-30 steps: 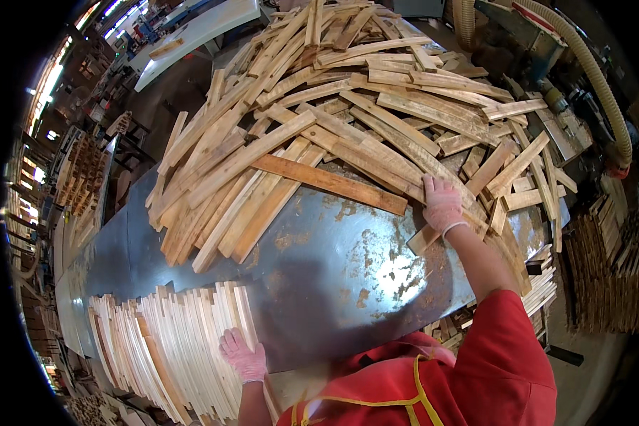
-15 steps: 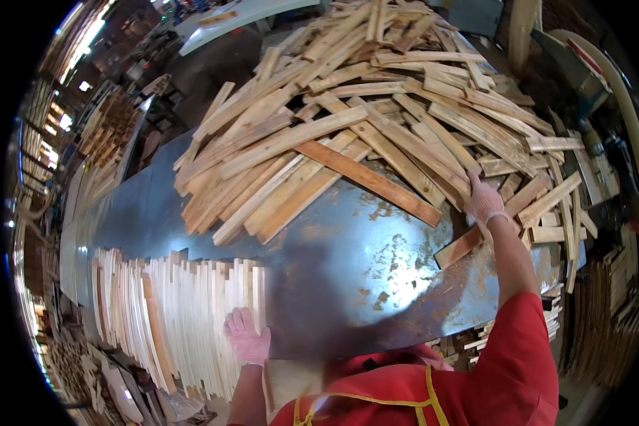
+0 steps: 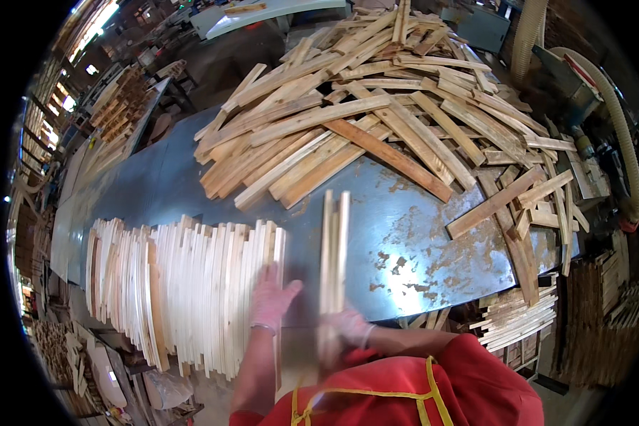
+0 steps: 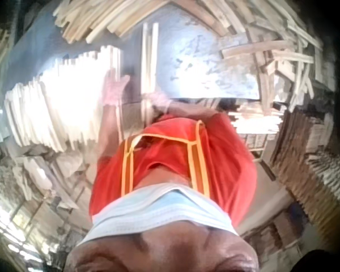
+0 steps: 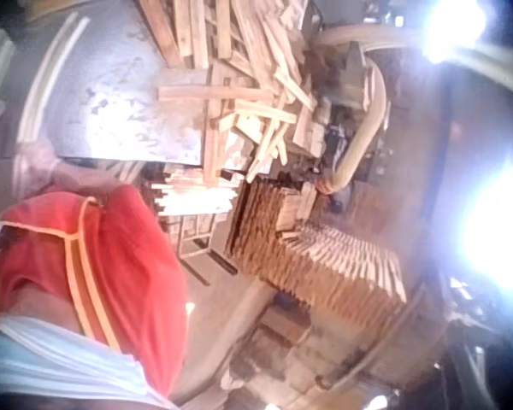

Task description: The person repeatedly picks up thin wooden planks from a large pile on a metal table and places them into a neat, vertical stack. The person wears pink gloves and a red shirt with yellow straps. The camera is head-mounted, providing a first-person view of the hands and the work surface.

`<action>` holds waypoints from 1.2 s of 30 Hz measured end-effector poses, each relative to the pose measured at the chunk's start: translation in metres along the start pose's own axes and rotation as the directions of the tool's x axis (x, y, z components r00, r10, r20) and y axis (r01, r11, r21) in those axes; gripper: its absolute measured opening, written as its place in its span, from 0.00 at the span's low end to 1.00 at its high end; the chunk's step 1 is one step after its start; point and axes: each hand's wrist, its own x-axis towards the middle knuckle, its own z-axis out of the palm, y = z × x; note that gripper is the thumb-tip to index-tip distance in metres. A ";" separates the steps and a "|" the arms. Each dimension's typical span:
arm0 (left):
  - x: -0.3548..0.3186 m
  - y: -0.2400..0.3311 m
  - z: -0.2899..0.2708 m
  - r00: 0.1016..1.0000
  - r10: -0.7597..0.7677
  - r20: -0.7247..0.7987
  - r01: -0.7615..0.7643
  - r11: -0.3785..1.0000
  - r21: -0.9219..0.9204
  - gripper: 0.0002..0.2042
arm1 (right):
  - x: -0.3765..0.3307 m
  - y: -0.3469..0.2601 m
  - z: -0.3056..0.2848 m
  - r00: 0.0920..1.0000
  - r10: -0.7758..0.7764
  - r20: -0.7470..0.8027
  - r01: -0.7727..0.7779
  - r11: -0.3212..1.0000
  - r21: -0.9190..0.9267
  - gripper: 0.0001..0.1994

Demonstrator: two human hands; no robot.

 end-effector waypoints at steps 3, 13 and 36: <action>-0.005 0.011 0.021 0.991 0.129 -0.045 -0.110 0.951 0.288 0.49 | 0.021 -0.058 0.057 0.946 0.201 0.254 -0.205 0.979 -0.010 0.23; -0.019 0.019 0.043 0.934 0.164 -0.317 -0.019 0.910 0.415 0.44 | 0.182 -0.069 -0.223 0.917 -0.308 0.253 0.390 0.826 -0.408 0.20; -0.008 0.013 0.049 0.939 0.144 -0.312 -0.011 0.920 0.392 0.41 | 0.298 -0.100 -0.496 0.789 -0.188 -0.585 -0.482 0.400 -0.780 0.32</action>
